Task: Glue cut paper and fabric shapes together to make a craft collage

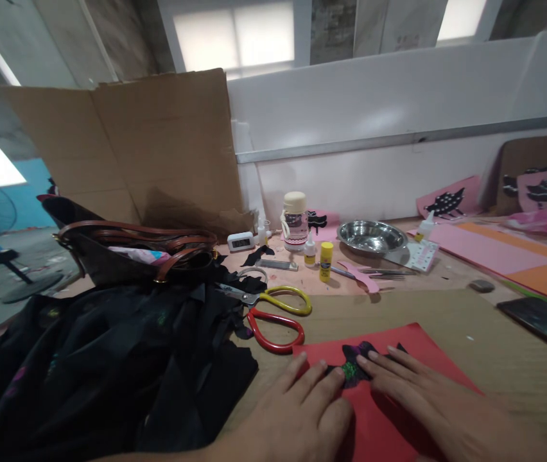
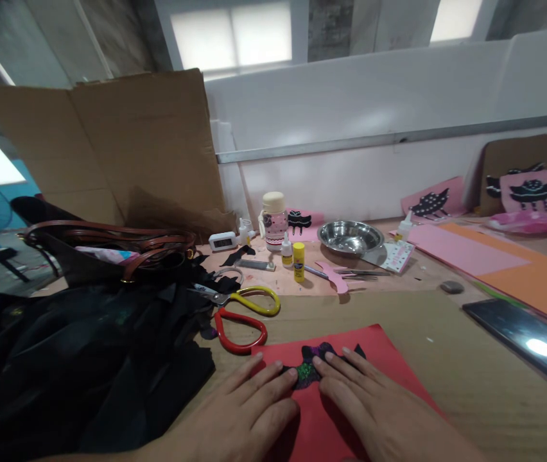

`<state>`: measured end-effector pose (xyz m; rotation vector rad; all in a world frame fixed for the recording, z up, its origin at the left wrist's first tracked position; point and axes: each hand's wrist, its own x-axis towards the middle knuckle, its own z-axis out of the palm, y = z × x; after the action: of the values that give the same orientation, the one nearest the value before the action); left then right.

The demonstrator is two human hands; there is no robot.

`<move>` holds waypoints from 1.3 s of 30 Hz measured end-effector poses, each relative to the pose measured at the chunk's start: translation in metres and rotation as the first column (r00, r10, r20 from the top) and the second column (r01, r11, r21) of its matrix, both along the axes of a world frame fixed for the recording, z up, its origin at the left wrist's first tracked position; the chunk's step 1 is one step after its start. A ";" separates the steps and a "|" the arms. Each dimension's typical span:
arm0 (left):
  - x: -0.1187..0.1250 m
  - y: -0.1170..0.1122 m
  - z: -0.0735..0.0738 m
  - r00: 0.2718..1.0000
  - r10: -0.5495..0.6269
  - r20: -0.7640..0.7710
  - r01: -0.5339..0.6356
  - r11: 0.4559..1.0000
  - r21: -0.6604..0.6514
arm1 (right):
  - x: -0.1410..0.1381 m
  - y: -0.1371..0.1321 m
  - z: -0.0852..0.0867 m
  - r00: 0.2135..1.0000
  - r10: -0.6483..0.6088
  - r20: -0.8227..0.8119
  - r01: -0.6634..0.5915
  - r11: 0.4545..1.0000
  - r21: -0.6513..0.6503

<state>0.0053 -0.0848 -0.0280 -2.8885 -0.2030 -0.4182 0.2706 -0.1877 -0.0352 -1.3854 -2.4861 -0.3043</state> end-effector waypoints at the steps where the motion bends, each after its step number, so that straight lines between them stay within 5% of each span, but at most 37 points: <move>1: 0.000 0.000 0.000 1.000 0.001 -0.011 -0.002 1.000 -0.009 | -0.001 0.000 0.003 1.000 -0.002 0.006 0.002 1.000 -0.005; 18: 0.000 0.000 0.003 0.998 -0.002 -0.057 0.000 1.000 -0.027 | -0.002 -0.002 0.015 0.985 -0.077 -0.153 0.054 0.988 -0.145; 24: -0.001 0.001 -0.002 0.999 0.014 -0.035 -0.016 0.998 -0.056 | -0.005 0.001 0.015 0.999 -0.027 -0.038 0.025 0.999 -0.033; 34: 0.000 -0.001 0.002 1.000 -0.003 0.030 0.002 1.000 0.019 | -0.016 0.003 0.031 0.994 -0.019 0.108 0.021 1.000 -0.020; 39: 0.000 -0.001 -0.001 0.998 -0.005 0.062 0.003 1.000 0.026 | -0.005 0.000 0.010 0.999 0.005 0.040 -0.004 1.000 -0.019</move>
<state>0.0050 -0.0860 -0.0293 -2.8530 -0.2007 -0.5077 0.2660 -0.1879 -0.0247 -1.3941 -2.5303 -0.3108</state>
